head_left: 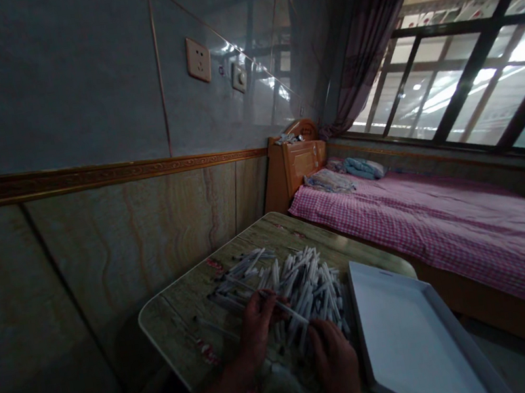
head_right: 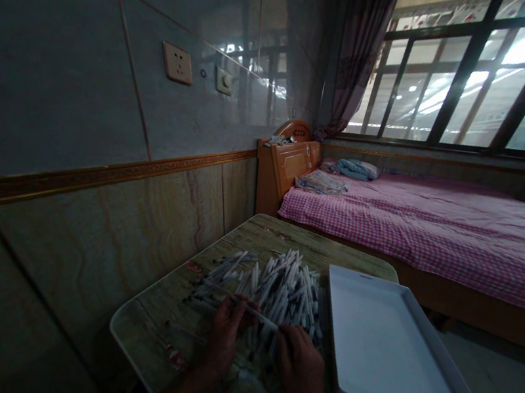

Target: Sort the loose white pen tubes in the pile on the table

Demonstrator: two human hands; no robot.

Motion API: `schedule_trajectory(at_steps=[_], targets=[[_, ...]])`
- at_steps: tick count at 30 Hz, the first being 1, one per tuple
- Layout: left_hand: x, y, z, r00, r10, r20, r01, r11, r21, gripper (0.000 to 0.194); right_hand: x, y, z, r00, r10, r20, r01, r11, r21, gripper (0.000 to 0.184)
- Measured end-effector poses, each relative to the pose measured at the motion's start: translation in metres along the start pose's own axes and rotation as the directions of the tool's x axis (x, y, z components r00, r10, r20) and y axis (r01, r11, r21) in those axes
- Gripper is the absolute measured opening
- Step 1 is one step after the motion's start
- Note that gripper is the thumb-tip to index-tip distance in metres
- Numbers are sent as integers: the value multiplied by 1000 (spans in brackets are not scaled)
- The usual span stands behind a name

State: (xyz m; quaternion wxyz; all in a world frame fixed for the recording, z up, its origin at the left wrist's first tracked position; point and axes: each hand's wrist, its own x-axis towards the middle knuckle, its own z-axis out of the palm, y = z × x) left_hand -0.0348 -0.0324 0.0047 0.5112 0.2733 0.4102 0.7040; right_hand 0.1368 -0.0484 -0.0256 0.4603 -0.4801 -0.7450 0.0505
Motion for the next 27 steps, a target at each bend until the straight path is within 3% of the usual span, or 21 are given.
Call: schedule_trajectory(at_steps=[10, 17, 23, 27], targets=[[-4, 0, 1, 1000, 15, 27, -16, 1000, 6, 46, -1, 1, -1, 1000, -3, -6, 3, 1000, 31, 24], [8, 8, -7, 986, 83, -148, -89, 995, -35, 50, 3, -4, -9, 1000, -7, -30, 6, 999, -32, 24], [10, 9, -9, 986, 91, -137, -93, 996, -14, 49, 5, -10, -10, 998, -68, -4, 68, 994, -87, 34], [13, 10, -11, 971, 138, -197, -139, 990, 6, 44, 6, -7, -11, 994, -101, -32, 97, 987, -128, 36]])
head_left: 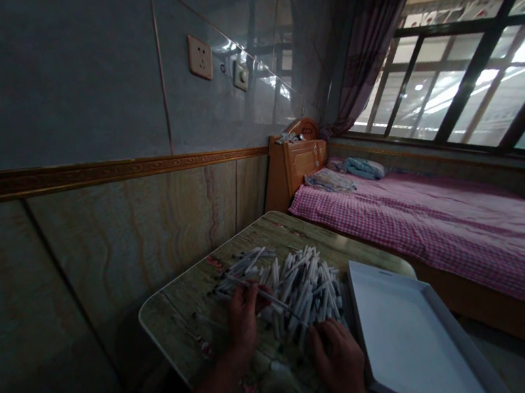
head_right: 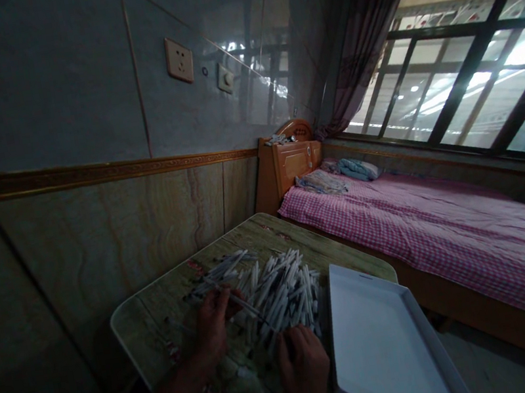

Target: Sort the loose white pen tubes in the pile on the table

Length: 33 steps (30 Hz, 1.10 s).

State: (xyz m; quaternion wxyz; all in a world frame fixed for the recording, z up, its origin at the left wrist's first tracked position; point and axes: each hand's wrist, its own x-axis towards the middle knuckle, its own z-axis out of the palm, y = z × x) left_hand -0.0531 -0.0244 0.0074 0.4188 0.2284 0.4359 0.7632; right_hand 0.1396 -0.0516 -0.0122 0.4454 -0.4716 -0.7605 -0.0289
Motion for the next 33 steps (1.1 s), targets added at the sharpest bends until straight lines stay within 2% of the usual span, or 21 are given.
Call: schedule_trajectory(at_steps=[7, 9, 11, 13, 15, 20, 23, 27, 29, 33], targets=[[21, 6, -14, 977, 76, -200, -91, 994, -67, 38, 1, 6, -6, 996, -21, -85, 21, 1000, -1, 35], [24, 7, -16, 963, 92, -251, -117, 989, -85, 38, 0, 7, -7, 991, 6, -134, -12, 999, -42, 35], [22, 7, -15, 961, 101, -258, -124, 989, -76, 39, 0, 8, -7, 982, 54, -180, -74, 991, -111, 36], [16, 6, -11, 972, 113, -206, -125, 991, -46, 40, 1, 8, -7, 972, 94, -215, -135, 973, -186, 38], [8, 4, -5, 986, 126, -107, -127, 992, -7, 39, 1, 9, -6, 971, 110, -214, -163, 954, -251, 40], [-10, -2, 6, 983, 113, 145, -135, 980, 149, 25, -1, 13, -1, 992, 77, -100, -107, 933, -344, 44], [-16, -9, 5, 950, 102, 294, -189, 940, 284, 14, -2, 14, 0, 998, 55, -42, -66, 932, -355, 47], [-20, -18, 0, 867, 139, 479, -351, 852, 388, 6, -2, 12, 0, 999, 35, -28, -42, 940, -339, 52], [-21, -19, -1, 837, 181, 516, -422, 815, 398, 11, -3, 11, 0, 999, 43, -21, -47, 944, -325, 52], [-20, -17, -3, 850, 275, 450, -466, 791, 396, 16, -4, 10, 2, 998, 62, -10, -62, 951, -302, 52]])
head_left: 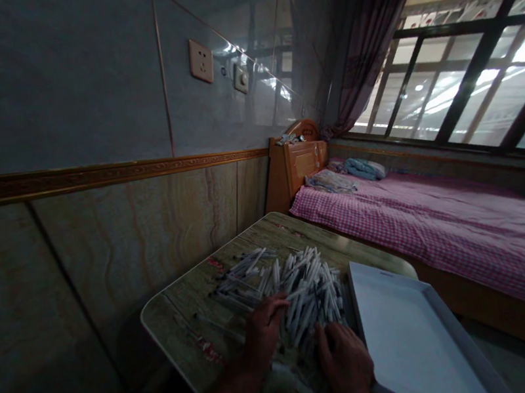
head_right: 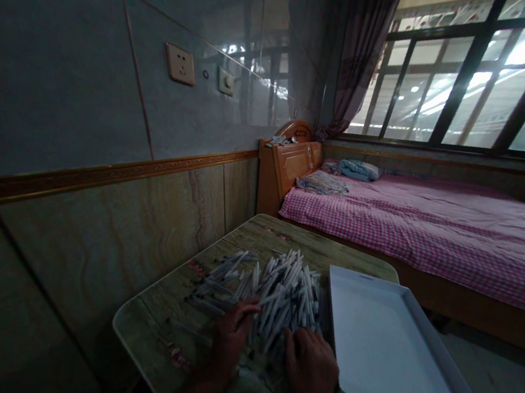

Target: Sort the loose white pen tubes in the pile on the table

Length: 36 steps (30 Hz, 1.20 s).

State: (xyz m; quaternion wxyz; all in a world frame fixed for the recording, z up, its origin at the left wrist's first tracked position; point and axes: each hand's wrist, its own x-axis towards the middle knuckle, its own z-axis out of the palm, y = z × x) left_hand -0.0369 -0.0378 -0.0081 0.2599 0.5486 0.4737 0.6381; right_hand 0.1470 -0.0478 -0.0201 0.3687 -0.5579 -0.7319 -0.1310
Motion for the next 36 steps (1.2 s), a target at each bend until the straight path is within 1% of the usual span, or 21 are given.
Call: schedule_trajectory(at_steps=[2, 5, 8, 10, 12, 14, 16, 18, 21, 25, 27, 29, 32, 36], targets=[[0, -1, -2, 999, 14, -37, -14, 1000, 9, 18, -1, 0, 1, 1000, 7, 2, -7, 1000, 12, 52], [0, -5, -3, 999, 44, -11, -43, 997, 64, 26, -1, 0, 3, 1000, 20, 3, -20, 999, 25, 53], [-2, -12, 0, 994, 46, 95, -63, 983, 175, 35, 0, 1, 3, 999, 36, 4, -36, 998, 45, 55], [-5, -14, 3, 984, 44, 175, -89, 963, 255, 41, 0, 1, 4, 999, 41, 5, -41, 997, 60, 56], [-7, -14, 6, 969, 61, 238, -136, 939, 316, 44, -1, 1, 4, 999, 44, 4, -45, 997, 61, 56], [-8, -10, 6, 959, 77, 272, -175, 917, 357, 43, -1, 2, 5, 999, 48, 8, -48, 997, 57, 56], [-6, -4, 3, 964, 80, 253, -180, 896, 405, 40, -2, 2, 5, 998, 53, 15, -54, 997, 59, 55], [-2, 2, -4, 977, 71, 200, -160, 866, 474, 37, -2, 3, 5, 998, 55, 16, -56, 997, 60, 55], [6, 7, -15, 987, 34, 160, -125, 784, 608, 33, -1, 2, 4, 999, 54, 2, -54, 997, 55, 56], [15, 8, -21, 977, -47, 210, -132, 636, 761, 32, 0, 1, 4, 998, 54, -15, -53, 996, 66, 57], [16, 8, -21, 967, -73, 243, -159, 571, 806, 29, 0, 1, 3, 998, 57, -14, -56, 996, 73, 58], [17, 8, -19, 963, -82, 257, -177, 528, 831, 26, 0, 0, 3, 998, 62, -6, -62, 995, 79, 58], [16, 6, -16, 962, -92, 259, -176, 516, 838, 21, 0, 1, 3, 997, 72, 13, -73, 993, 91, 60], [15, 2, -15, 965, -91, 245, -150, 575, 804, 21, 0, 0, 3, 997, 79, 22, -81, 992, 99, 62]])
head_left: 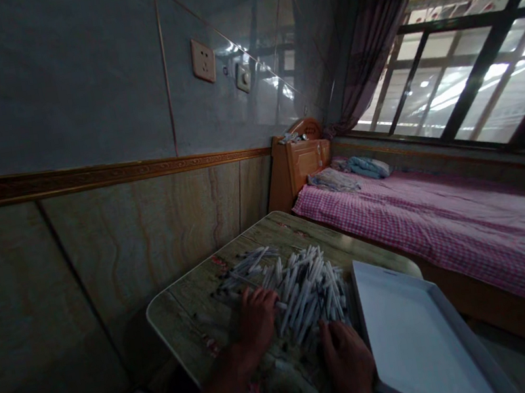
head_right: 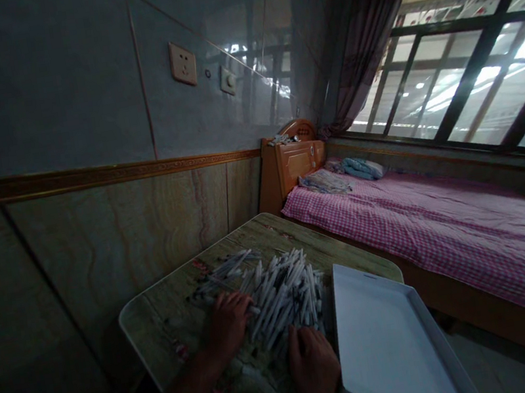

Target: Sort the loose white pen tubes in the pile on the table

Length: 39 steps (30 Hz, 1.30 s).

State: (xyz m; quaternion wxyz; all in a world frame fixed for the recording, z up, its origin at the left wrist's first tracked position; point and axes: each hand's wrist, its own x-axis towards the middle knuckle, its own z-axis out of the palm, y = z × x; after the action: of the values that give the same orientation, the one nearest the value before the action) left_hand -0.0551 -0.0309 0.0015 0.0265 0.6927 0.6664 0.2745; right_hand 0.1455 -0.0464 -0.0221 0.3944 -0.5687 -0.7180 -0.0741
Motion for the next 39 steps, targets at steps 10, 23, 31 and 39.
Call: schedule_trajectory(at_steps=[10, 23, 31, 39], targets=[[-2, -5, -10, 921, -40, -388, -193, 817, -544, 19, -2, 1, 1, 1000, 16, -16, -15, 996, 86, 59], [-11, 48, 4, 873, -424, 243, 104, -326, -940, 44, -6, -11, 7, 1000, 11, 8, -13, 946, 323, 48], [-12, 37, 9, 863, -360, 356, 275, -257, -927, 47, -4, -11, 8, 999, -17, 47, -3, 921, 389, 49], [-13, 31, 12, 829, -455, 325, 270, -182, -945, 53, -3, -11, 4, 987, -157, -21, 155, 924, 348, 31]])
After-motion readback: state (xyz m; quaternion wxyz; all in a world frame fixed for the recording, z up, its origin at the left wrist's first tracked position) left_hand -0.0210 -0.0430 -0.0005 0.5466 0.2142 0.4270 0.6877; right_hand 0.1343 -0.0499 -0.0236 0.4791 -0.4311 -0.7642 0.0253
